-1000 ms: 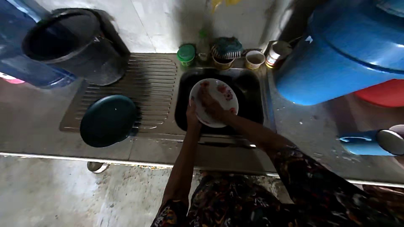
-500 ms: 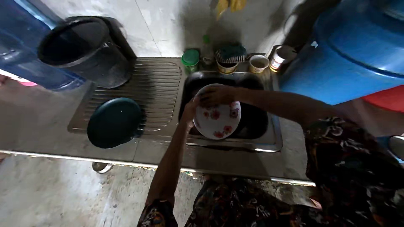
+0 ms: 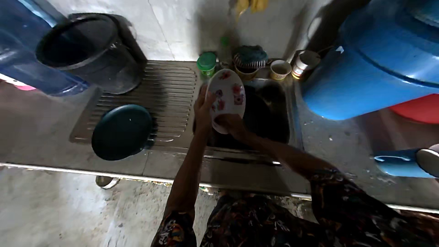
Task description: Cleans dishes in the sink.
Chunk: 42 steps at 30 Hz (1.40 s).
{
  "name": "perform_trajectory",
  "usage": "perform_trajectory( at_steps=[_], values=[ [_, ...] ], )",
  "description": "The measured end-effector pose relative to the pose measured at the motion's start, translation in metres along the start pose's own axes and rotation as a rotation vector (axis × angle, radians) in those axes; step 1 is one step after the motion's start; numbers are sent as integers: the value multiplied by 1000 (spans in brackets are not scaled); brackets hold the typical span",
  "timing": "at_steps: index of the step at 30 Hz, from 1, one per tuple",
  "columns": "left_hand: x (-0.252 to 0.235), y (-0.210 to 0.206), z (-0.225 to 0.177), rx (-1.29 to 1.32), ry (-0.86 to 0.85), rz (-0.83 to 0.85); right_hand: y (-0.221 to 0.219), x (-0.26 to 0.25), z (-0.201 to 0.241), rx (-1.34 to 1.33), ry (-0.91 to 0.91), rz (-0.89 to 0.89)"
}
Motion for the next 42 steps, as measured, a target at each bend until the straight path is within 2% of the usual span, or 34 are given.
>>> perform_trajectory(
  at_steps=[1, 3, 5, 7, 9, 11, 12, 15, 18, 20, 22, 24, 26, 28, 30, 32, 34, 35, 36, 39, 42],
  values=[
    [-3, -4, 5, 11, -5, -44, -9, -1, 14, -105, -71, -73],
    [-3, -7, 13, 32, 3, -108, -19, -4, 32, -214, -94, -183],
    [-2, -4, 14, 44, -22, -94, -22, 1, 35, -230, -65, -114],
    [0, 0, 8, 39, -44, -63, -15, 8, 18, -35, 45, 98],
    [4, 7, 4, 7, -70, -19, -3, 8, -18, 363, 249, 287],
    [9, 11, 4, -43, -17, 18, 24, -8, -52, 746, 398, 359],
    [11, 12, 6, -53, 27, 28, 40, -22, -57, 828, 438, 367],
    [9, 12, 8, -51, 82, 30, 63, -52, -58, 747, 535, 156],
    [3, 7, 3, 11, 6, 8, 43, -33, -57, 700, 303, 161],
    [-1, 2, 6, 48, -61, -19, 14, -6, -43, 542, 106, 220],
    [-1, -2, 17, 14, -69, -61, -16, 18, -17, 180, -61, 140],
    [0, -6, 27, -21, -40, -101, -28, 18, 19, -218, -257, 44],
    [5, -7, 33, -36, 55, -145, -29, 8, 43, -439, -340, -90],
    [3, -2, 33, -18, 82, -134, -29, 8, 45, -393, -191, -66],
    [-4, 7, 28, -16, 91, -61, -21, 22, 26, -123, 13, 126],
    [-13, 18, 18, -69, 185, 3, -7, 36, -19, 248, 266, 254],
    [-19, 23, 11, -134, 341, 65, 10, 38, -64, 468, 479, 260],
    [-22, 22, 8, -121, 405, 77, 19, 35, -73, 523, 533, 256],
    [-29, 20, 7, -63, 417, 77, 26, 26, -74, 551, 545, 259],
    [-41, 12, 5, 65, 263, 34, 25, 10, -47, 547, 437, 210],
    [-22, -9, 16, -129, 77, -90, 6, -1, -8, 404, 266, 79]
  ],
)
Point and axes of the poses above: each hand's wrist, its own x-axis away from the middle knuckle, its own y-axis out of the back of the hand, z = x × y, the point moved 3 cm from there along -x, towards the middle knuckle, and after that the axes turned 4 degrees about -z, right-handed, at the moved point
